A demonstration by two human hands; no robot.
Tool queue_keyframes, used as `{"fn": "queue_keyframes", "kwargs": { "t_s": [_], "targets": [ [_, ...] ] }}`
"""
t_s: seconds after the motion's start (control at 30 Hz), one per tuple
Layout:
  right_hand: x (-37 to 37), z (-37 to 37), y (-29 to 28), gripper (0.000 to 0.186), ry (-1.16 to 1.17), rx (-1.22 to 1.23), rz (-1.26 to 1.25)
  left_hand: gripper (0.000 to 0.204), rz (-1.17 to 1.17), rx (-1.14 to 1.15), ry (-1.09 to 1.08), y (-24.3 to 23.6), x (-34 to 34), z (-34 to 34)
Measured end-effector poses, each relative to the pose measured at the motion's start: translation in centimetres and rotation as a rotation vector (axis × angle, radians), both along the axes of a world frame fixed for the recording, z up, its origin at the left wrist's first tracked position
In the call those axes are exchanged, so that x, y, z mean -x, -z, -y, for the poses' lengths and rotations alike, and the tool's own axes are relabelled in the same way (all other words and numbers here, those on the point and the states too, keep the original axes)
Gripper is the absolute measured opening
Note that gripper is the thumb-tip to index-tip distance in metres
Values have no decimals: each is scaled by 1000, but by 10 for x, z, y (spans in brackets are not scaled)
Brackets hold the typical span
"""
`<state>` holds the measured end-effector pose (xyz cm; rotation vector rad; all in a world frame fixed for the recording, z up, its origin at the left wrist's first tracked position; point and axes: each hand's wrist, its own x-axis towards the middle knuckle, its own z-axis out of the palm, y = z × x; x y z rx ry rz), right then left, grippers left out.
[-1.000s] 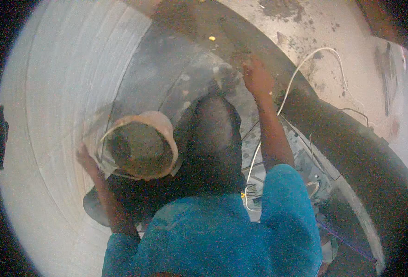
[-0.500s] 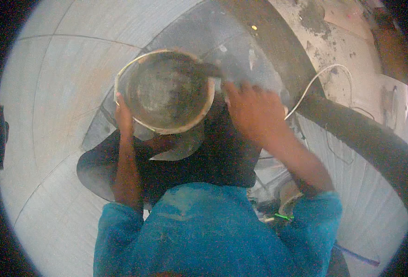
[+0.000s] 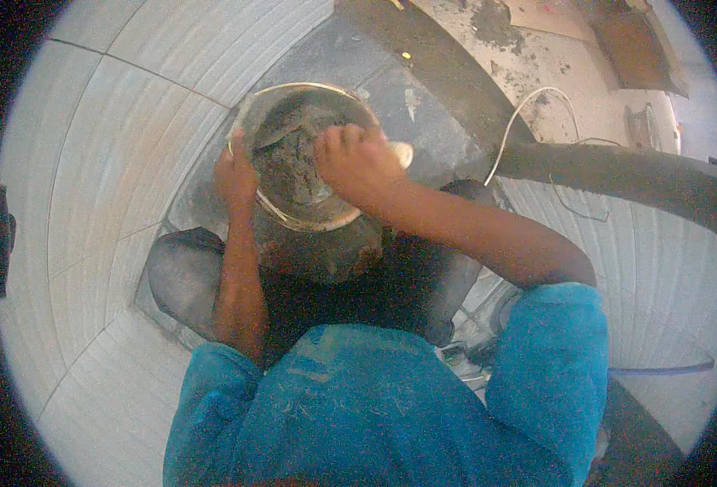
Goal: The person scoops cement from a bucket using a trowel and applies it to the floor around a toilet base. They spread the cement evenly across the floor surface.
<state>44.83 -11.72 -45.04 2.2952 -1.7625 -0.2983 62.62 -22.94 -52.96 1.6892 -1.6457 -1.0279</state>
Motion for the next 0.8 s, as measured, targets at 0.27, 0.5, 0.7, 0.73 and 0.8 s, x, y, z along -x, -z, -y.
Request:
{"fn": "queue_keyframes", "kwargs": {
  "t_s": [0.27, 0.5, 0.7, 0.73, 0.8],
  "targets": [
    [15, -15, 71, 35, 664, -481, 880, 50, -73, 15, -17, 15, 6, 13],
    [-20, -55, 111, 35, 543, -607, 887, 44, -40, 4, -73, 28, 7, 21],
    [30, -48, 20, 40, 505, -558, 438, 45, 88, 51, -52, 26, 9, 24],
    [42, -38, 19, 40, 606, -546, 386, 46, 118, 14, -25, 26, 9, 25],
    [54, -13, 48, 39, 642, -492, 477, 49, 150, 11, 5, 26, 9, 26]
  ]
}}
